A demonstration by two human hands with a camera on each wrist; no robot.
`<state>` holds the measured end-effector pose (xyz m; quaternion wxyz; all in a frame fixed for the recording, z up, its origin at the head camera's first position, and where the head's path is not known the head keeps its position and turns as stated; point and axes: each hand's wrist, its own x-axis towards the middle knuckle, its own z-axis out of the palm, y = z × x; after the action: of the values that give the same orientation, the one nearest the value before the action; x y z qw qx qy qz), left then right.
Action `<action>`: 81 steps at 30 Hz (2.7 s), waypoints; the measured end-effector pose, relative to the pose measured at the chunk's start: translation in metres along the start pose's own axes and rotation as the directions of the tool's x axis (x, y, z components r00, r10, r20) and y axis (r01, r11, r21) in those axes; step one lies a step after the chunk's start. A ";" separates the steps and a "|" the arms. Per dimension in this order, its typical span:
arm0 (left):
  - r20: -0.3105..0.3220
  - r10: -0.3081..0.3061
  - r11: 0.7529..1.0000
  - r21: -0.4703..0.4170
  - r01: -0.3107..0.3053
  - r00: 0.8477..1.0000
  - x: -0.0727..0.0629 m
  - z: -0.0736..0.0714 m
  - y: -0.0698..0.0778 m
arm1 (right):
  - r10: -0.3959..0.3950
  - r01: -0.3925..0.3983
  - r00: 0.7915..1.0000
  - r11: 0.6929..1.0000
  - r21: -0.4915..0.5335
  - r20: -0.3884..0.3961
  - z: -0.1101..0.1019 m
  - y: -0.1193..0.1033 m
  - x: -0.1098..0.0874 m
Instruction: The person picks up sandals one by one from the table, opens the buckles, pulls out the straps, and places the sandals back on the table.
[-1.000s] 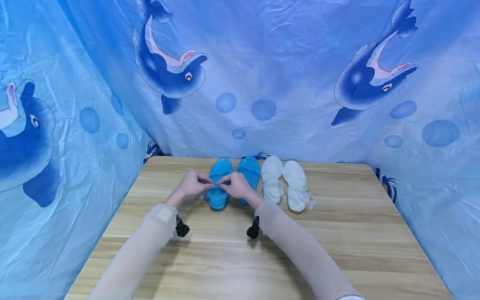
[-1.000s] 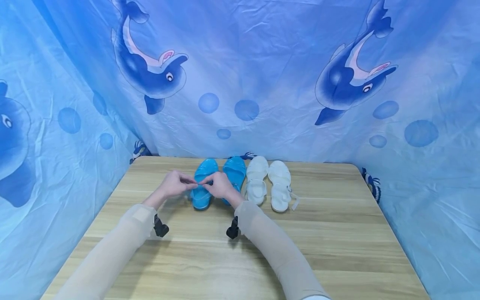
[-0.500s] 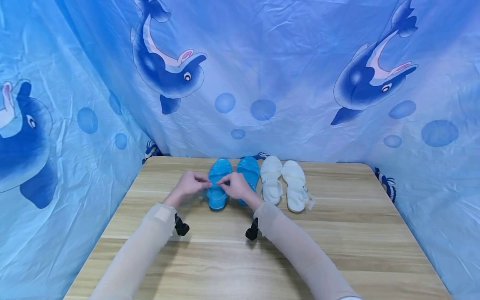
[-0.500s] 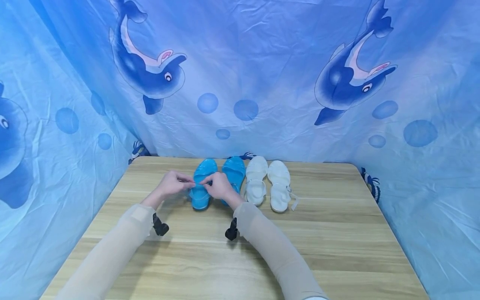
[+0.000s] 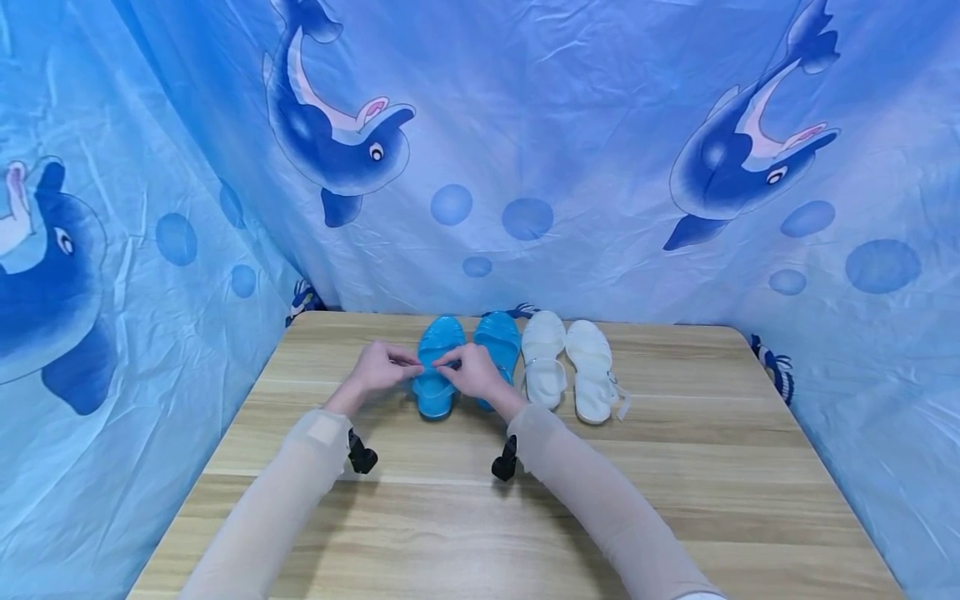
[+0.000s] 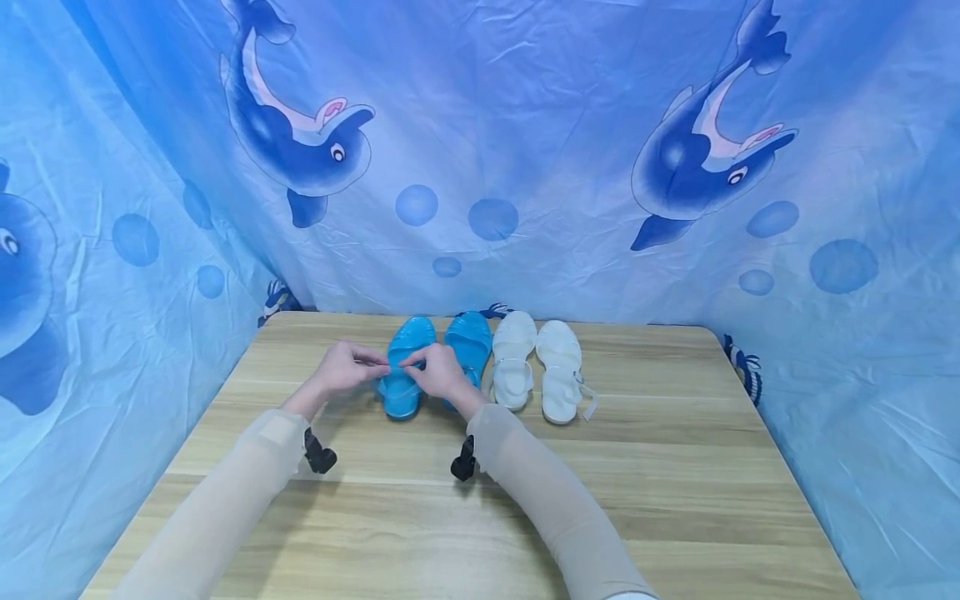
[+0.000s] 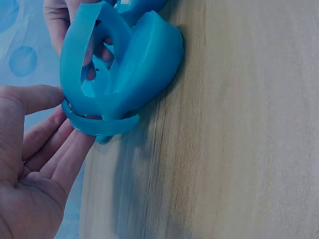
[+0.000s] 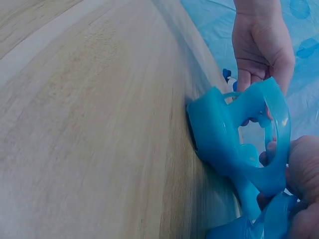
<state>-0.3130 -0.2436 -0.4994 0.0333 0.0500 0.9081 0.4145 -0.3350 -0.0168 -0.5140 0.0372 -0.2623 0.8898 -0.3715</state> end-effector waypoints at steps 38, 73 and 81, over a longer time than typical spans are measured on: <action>-0.022 -0.013 1.000 -0.027 0.012 1.000 -0.006 0.005 -0.006 | 0.047 -0.046 0.999 0.999 -0.019 0.008 -0.004 -0.002 -0.004; -0.012 0.007 1.000 -0.027 -0.007 1.000 -0.012 0.013 0.003 | 0.040 -0.040 0.999 0.999 -0.015 0.013 0.009 -0.002 -0.004; -0.034 -0.012 0.999 -0.031 0.011 0.999 -0.011 0.011 0.002 | 0.021 -0.021 0.999 1.000 -0.019 0.033 0.006 -0.004 -0.004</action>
<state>-0.3007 -0.2349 -0.5048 0.0207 0.0373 0.9022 0.4292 -0.3284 -0.0212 -0.5167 0.0535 -0.2593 0.8952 -0.3586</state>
